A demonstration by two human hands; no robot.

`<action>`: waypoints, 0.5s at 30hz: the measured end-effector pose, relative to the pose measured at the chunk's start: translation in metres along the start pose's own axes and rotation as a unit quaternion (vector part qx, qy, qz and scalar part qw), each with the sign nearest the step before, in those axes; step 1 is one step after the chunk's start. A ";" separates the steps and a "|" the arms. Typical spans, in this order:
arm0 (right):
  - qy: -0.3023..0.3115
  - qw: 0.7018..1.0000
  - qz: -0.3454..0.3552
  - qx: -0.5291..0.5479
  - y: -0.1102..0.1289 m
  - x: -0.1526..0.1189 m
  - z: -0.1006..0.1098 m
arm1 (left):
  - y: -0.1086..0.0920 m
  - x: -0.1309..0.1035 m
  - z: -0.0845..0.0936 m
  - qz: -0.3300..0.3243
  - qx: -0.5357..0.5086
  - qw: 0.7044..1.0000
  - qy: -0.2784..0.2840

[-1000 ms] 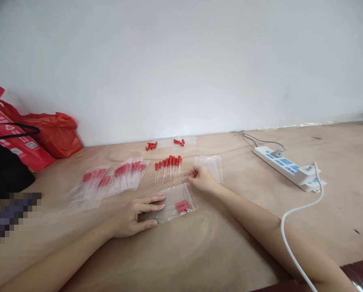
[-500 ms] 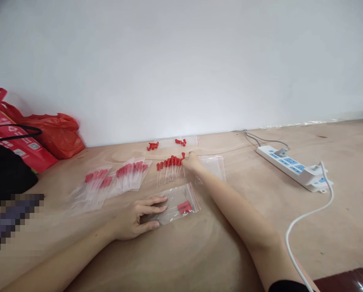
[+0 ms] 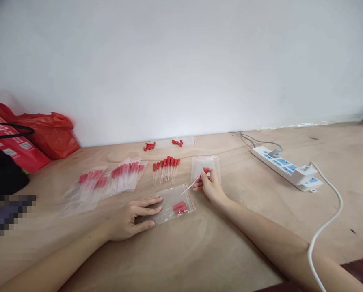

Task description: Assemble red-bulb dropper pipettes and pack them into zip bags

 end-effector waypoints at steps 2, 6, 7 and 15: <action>0.028 0.999 -0.018 0.019 -0.003 -0.004 -0.007 | -0.001 0.000 0.000 0.003 0.001 1.000 0.002; 0.046 0.999 -0.005 0.011 -0.003 -0.007 -0.010 | -0.001 -0.001 0.001 0.008 -0.005 1.000 0.002; 0.035 0.999 -0.002 0.012 -0.002 -0.006 -0.007 | -0.001 -0.001 0.001 0.010 -0.008 1.000 0.001; -0.100 0.994 0.038 0.012 -0.002 0.014 0.036 | 0.002 0.000 -0.001 0.008 -0.015 1.000 0.002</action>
Point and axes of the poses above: each hand's wrist, its own x-axis towards the middle knuckle, its own z-axis out of the back of the hand, y = z × x, the point moved 3 cm from there along x, towards the middle knuckle, and after that the axes turned 15 degrees about -x, right-handed, at the moved point
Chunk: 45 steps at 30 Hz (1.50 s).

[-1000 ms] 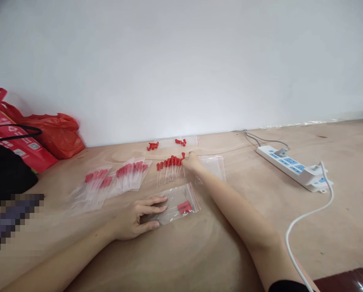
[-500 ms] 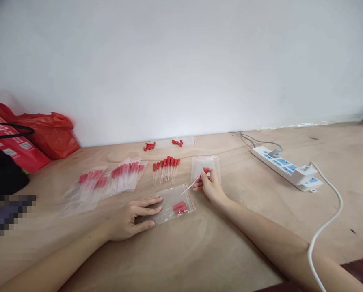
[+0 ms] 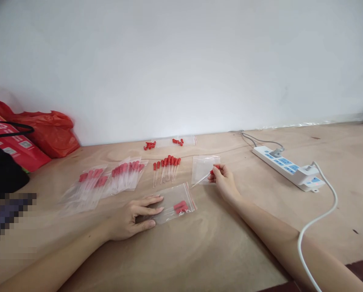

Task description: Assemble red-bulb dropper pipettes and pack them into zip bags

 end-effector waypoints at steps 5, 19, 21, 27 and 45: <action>0.028 0.999 -0.009 -0.021 -0.001 -0.007 -0.007 | 0.000 -0.001 -0.001 0.003 0.012 1.000 0.004; 0.258 0.961 -0.005 -0.102 0.007 -0.045 -0.043 | -0.004 -0.002 0.002 0.009 0.033 0.999 -0.016; 0.276 0.952 -0.016 -0.128 0.002 -0.043 -0.045 | -0.004 -0.002 0.002 0.012 0.033 0.999 -0.014; 0.387 0.921 -0.011 -0.040 -0.006 -0.045 -0.059 | -0.007 -0.001 0.002 0.009 0.038 0.999 -0.017; 0.109 0.910 0.067 -0.394 0.014 0.060 -0.092 | -0.007 -0.001 0.000 0.000 0.061 0.998 0.014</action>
Point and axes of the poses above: each hand's wrist, its own x-axis towards the middle knuckle, its own z-axis out of the back of the hand, y = z × x, the point moved 3 cm from there along x, towards the middle knuckle, and after that the axes turned 15 degrees about -x, right-handed, at the moved point
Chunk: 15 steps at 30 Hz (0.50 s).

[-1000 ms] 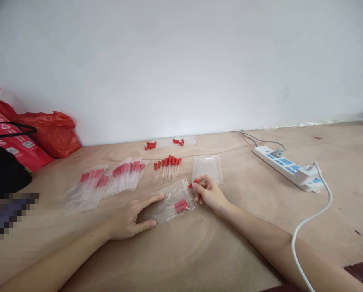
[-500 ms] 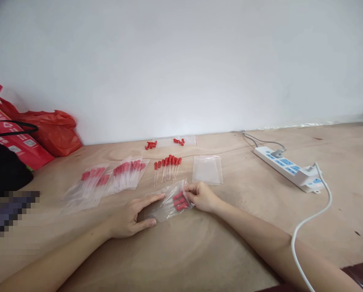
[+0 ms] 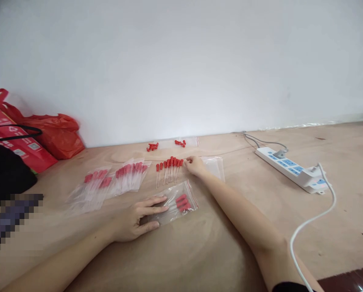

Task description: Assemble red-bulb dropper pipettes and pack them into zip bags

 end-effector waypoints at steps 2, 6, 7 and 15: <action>0.016 1.000 -0.018 -0.002 0.006 0.012 -0.008 | -0.001 0.000 0.000 -0.004 -0.001 1.000 0.006; 0.023 0.999 -0.034 0.006 0.010 0.026 -0.018 | -0.002 0.001 -0.001 -0.013 -0.008 1.000 0.017; 0.020 0.999 -0.037 0.012 0.010 0.028 -0.020 | -0.002 0.001 0.000 -0.009 -0.008 1.000 0.012; 0.004 0.989 -0.046 0.142 -0.001 0.020 -0.010 | -0.001 0.000 0.000 -0.003 -0.010 1.000 -0.009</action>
Point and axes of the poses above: each hand's wrist, its own x-axis towards the middle knuckle, its own z-axis out of the back of the hand, y = z × x, the point moved 3 cm from there along x, towards the middle knuckle, and after that the axes turned 15 degrees about -x, right-handed, at the moved point
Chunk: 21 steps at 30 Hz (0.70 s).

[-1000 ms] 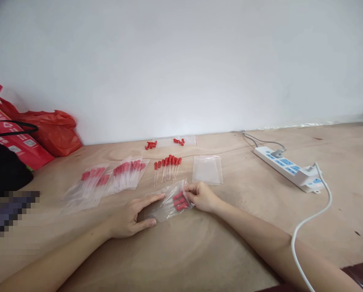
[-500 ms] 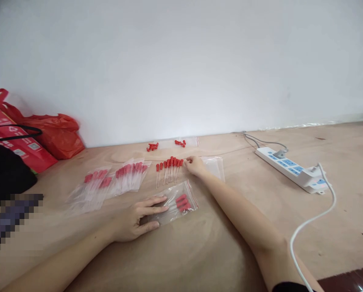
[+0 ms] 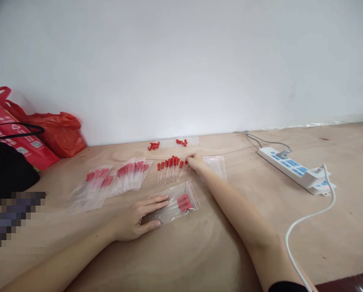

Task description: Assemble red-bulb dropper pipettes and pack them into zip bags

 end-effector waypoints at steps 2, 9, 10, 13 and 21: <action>-0.035 0.998 0.006 0.046 -0.004 -0.008 0.015 | 0.001 0.000 0.000 -0.007 -0.006 1.000 -0.001; -0.145 0.973 0.037 0.177 -0.038 -0.053 0.063 | 0.005 0.000 -0.001 -0.007 -0.005 1.000 0.000; -0.145 0.969 0.039 0.195 -0.041 -0.060 0.064 | 0.005 0.000 -0.001 -0.009 -0.006 1.000 -0.001; -0.116 0.963 0.021 0.243 -0.043 -0.078 0.059 | 0.004 0.000 -0.001 -0.012 -0.012 1.000 -0.005; 0.031 0.950 0.012 0.311 -0.028 -0.109 0.028 | 0.001 -0.001 0.000 0.021 -0.015 1.000 -0.015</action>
Point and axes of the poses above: each hand's wrist, its own x-axis towards the middle knuckle, its own z-axis out of the back of the hand, y = z × x, the point moved 3 cm from there along x, towards the middle knuckle, and after that the axes turned 15 degrees about -x, right-handed, at the moved point
